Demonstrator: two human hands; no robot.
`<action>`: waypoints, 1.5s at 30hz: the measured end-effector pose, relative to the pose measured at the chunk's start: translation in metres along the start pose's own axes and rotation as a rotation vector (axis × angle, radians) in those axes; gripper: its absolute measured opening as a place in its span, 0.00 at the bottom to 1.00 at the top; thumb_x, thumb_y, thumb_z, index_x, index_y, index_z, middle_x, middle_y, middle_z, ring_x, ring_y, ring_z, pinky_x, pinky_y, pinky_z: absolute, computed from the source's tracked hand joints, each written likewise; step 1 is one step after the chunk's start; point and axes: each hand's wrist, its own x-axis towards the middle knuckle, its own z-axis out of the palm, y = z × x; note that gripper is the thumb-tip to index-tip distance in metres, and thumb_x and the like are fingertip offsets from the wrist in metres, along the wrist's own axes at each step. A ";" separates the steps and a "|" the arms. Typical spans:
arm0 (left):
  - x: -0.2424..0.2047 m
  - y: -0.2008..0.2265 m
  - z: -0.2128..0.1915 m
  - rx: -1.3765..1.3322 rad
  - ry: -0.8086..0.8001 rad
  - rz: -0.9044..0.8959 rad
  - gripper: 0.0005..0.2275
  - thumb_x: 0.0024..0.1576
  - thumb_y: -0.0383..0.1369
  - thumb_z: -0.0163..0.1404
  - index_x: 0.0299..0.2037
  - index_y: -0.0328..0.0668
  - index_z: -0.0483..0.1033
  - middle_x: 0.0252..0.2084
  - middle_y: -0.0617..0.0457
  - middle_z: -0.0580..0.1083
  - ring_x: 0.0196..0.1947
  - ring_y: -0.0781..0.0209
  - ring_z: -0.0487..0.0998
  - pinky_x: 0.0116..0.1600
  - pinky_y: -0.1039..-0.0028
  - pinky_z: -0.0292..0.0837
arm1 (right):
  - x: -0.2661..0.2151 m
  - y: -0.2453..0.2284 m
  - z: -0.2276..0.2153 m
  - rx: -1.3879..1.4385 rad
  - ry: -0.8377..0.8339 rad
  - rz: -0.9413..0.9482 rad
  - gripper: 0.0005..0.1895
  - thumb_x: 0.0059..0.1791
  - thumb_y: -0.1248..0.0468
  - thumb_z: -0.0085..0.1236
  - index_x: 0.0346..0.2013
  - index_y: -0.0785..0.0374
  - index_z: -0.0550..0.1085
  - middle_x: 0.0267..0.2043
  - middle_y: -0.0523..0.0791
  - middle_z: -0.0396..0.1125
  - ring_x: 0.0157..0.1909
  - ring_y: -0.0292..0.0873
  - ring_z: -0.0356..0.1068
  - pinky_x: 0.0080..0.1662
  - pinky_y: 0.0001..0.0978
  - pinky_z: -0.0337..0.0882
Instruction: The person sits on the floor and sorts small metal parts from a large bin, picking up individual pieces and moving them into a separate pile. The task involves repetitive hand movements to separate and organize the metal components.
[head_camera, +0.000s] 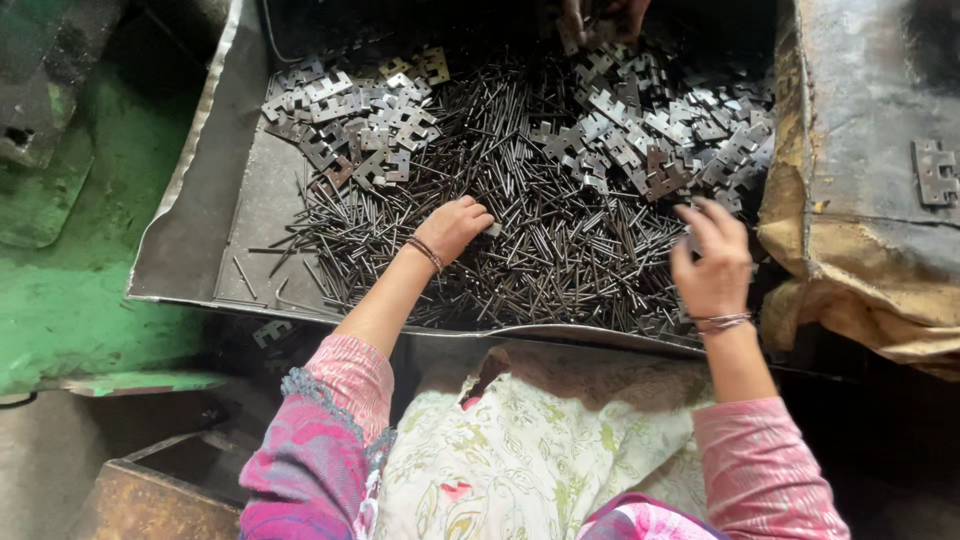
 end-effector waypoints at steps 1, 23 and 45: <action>0.000 0.003 -0.002 0.028 -0.023 0.011 0.09 0.49 0.22 0.51 0.38 0.40 0.77 0.39 0.51 0.75 0.44 0.53 0.75 0.51 0.69 0.74 | -0.004 -0.008 0.004 0.011 -0.023 0.006 0.20 0.50 0.72 0.57 0.57 0.62 0.77 0.63 0.53 0.69 0.63 0.56 0.68 0.63 0.44 0.70; -0.014 -0.009 -0.011 0.138 -0.220 0.110 0.13 0.50 0.25 0.52 0.46 0.40 0.77 0.51 0.50 0.73 0.47 0.56 0.75 0.52 0.71 0.75 | -0.053 0.060 0.062 -0.016 -0.423 0.412 0.17 0.46 0.61 0.57 0.49 0.56 0.80 0.51 0.50 0.73 0.52 0.55 0.73 0.52 0.46 0.73; 0.053 0.092 0.006 -1.641 0.306 -1.039 0.10 0.58 0.21 0.49 0.49 0.36 0.75 0.40 0.49 0.80 0.37 0.59 0.85 0.40 0.69 0.84 | -0.052 0.194 0.116 -0.452 -0.256 0.290 0.17 0.46 0.71 0.60 0.49 0.68 0.70 0.54 0.59 0.62 0.55 0.65 0.66 0.52 0.52 0.73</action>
